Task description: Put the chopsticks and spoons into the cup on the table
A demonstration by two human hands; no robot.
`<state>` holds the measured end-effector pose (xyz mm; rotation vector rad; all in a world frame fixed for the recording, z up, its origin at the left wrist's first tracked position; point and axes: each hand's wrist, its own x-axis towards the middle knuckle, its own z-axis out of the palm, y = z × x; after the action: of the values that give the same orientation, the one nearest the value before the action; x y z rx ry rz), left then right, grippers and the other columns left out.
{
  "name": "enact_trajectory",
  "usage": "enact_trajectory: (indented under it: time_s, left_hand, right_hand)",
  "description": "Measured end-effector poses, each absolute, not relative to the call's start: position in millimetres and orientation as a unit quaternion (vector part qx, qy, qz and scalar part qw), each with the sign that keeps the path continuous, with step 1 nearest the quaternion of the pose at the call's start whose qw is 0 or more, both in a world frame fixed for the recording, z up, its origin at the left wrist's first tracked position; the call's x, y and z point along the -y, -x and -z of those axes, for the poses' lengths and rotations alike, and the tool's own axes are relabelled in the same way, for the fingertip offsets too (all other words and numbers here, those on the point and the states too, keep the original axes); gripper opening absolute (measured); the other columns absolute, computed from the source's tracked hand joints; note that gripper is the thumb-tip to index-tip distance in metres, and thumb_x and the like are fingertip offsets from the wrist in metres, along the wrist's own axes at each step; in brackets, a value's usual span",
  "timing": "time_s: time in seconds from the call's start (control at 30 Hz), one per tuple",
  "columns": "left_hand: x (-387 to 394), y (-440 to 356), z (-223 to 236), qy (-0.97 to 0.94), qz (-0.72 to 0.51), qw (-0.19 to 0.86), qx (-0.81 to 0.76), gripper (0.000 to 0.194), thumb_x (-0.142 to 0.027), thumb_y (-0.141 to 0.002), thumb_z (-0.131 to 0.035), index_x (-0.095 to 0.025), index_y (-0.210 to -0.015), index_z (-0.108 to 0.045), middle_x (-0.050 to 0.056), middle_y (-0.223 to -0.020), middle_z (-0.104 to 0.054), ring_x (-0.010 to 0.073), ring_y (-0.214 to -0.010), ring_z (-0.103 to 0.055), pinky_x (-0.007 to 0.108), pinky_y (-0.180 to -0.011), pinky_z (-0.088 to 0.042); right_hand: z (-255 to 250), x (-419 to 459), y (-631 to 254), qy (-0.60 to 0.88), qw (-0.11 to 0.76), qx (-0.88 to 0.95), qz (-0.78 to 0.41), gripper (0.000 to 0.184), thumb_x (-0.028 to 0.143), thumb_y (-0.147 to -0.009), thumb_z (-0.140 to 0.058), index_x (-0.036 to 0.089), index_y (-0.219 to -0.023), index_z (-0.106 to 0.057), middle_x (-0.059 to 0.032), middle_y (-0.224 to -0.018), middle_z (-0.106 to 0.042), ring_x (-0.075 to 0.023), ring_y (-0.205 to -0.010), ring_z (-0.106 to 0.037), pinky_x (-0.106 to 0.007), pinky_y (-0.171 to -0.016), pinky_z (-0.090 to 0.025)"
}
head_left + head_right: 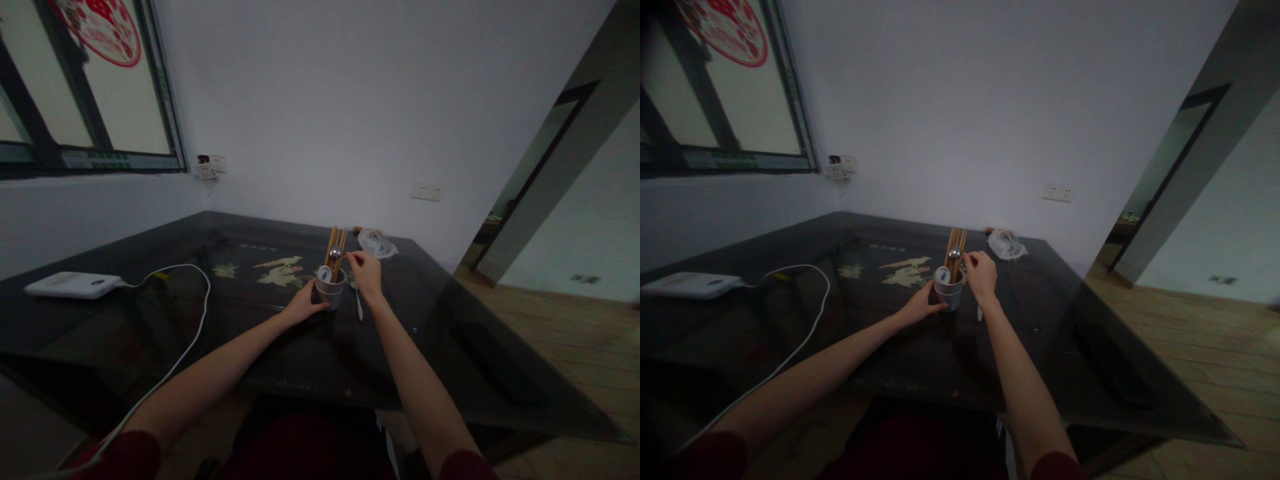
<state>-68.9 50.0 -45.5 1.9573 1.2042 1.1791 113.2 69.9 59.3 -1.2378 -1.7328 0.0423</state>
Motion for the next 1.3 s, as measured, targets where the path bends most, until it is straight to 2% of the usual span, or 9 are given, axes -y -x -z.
enact_trajectory:
  time_s: [0.23,0.33,0.47,0.6,0.83,0.97,1.13,1.23,1.3]
  left_hand:
    - [-48,69,43,-0.735,-0.434,0.277,-0.442,0.069,-0.036,-0.066,-0.074,-0.015,-0.124,-0.042,0.014,-0.124,-0.057,0.0271,-0.114,-0.055,0.043,-0.097,-0.042]
    - [-46,69,40,-0.730,-0.438,0.272,-0.449,0.070,-0.034,-0.065,-0.075,-0.015,-0.125,-0.042,0.014,-0.123,-0.057,0.0280,-0.115,-0.054,0.044,-0.098,-0.041]
    - [-44,70,34,-0.722,-0.470,0.262,-0.434,0.072,-0.034,-0.069,-0.072,-0.016,-0.129,-0.037,0.015,-0.127,-0.053,0.0265,-0.117,-0.051,0.043,-0.098,-0.041]
    - [-43,72,29,-0.711,-0.496,0.250,-0.432,0.075,-0.034,-0.070,-0.070,-0.017,-0.132,-0.032,0.016,-0.129,-0.049,0.0250,-0.117,-0.050,0.041,-0.095,-0.043]
    - [-34,76,11,-0.674,-0.570,0.169,-0.438,0.034,-0.034,-0.084,-0.052,-0.019,-0.113,-0.043,0.009,-0.113,-0.053,0.0180,-0.107,-0.053,0.035,-0.093,-0.044]
    - [-21,76,-1,-0.684,-0.583,0.094,-0.429,0.021,-0.031,-0.086,-0.047,-0.017,-0.102,-0.047,0.007,-0.099,-0.055,0.0165,-0.093,-0.055,0.033,-0.087,-0.045]
    - [4,60,-11,-0.800,-0.451,0.090,-0.385,0.020,-0.029,-0.085,-0.046,-0.018,-0.099,-0.054,0.006,-0.092,-0.060,0.0179,-0.086,-0.057,0.034,-0.084,-0.046]
    - [20,41,-20,-0.904,-0.284,0.099,-0.302,0.026,-0.031,-0.083,-0.049,-0.021,-0.105,-0.058,0.007,-0.101,-0.064,0.0208,-0.094,-0.059,0.036,-0.090,-0.044]
    - [26,26,-30,-0.936,-0.225,0.102,-0.251,0.029,-0.031,-0.084,-0.047,-0.023,-0.109,-0.058,0.007,-0.110,-0.063,0.0217,-0.100,-0.059,0.036,-0.093,-0.043]
  right_hand:
    - [-50,-67,-156,0.502,0.487,0.709,-0.092,0.036,0.042,-0.082,-0.049,0.015,-0.076,-0.071,-0.0050,-0.069,-0.068,-0.0159,-0.063,-0.057,-0.024,-0.058,-0.037]
    - [-31,-70,-176,0.558,0.438,0.696,-0.114,0.039,0.043,-0.083,-0.047,0.014,-0.079,-0.071,-0.0048,-0.066,-0.067,-0.0159,-0.061,-0.058,-0.023,-0.054,-0.036]
    - [-12,-80,-190,0.642,0.313,0.693,-0.096,0.029,0.036,-0.083,-0.050,0.019,-0.081,-0.072,-0.0057,-0.080,-0.071,-0.0168,-0.072,-0.062,-0.023,-0.059,-0.037]
    - [-10,-84,-193,0.670,0.270,0.686,-0.084,0.026,0.035,-0.084,-0.051,0.021,-0.083,-0.072,-0.0060,-0.085,-0.071,-0.0179,-0.079,-0.064,-0.023,-0.063,-0.039]
    - [-14,-82,-194,0.682,0.250,0.682,-0.090,0.023,0.035,-0.084,-0.053,0.022,-0.087,-0.072,-0.0069,-0.089,-0.072,-0.0196,-0.086,-0.064,-0.024,-0.064,-0.039]
    - [-13,-81,-193,0.693,0.216,0.680,-0.103,0.023,0.036,-0.082,-0.055,0.022,-0.087,-0.072,-0.0076,-0.089,-0.071,-0.0199,-0.085,-0.065,-0.024,-0.063,-0.040]
    - [-9,-84,-195,0.695,0.160,0.691,-0.118,0.024,0.037,-0.082,-0.055,0.022,-0.092,-0.071,-0.0084,-0.092,-0.070,-0.0199,-0.085,-0.065,-0.024,-0.065,-0.042]
    - [-4,-84,-197,0.692,0.129,0.700,-0.117,0.025,0.036,-0.082,-0.056,0.021,-0.096,-0.070,-0.0088,-0.093,-0.070,-0.0197,-0.086,-0.065,-0.024,-0.066,-0.043]
    - [-1,-84,-199,0.690,0.119,0.705,-0.117,0.024,0.035,-0.081,-0.056,0.021,-0.095,-0.070,-0.0086,-0.091,-0.071,-0.0190,-0.084,-0.066,-0.024,-0.067,-0.044]
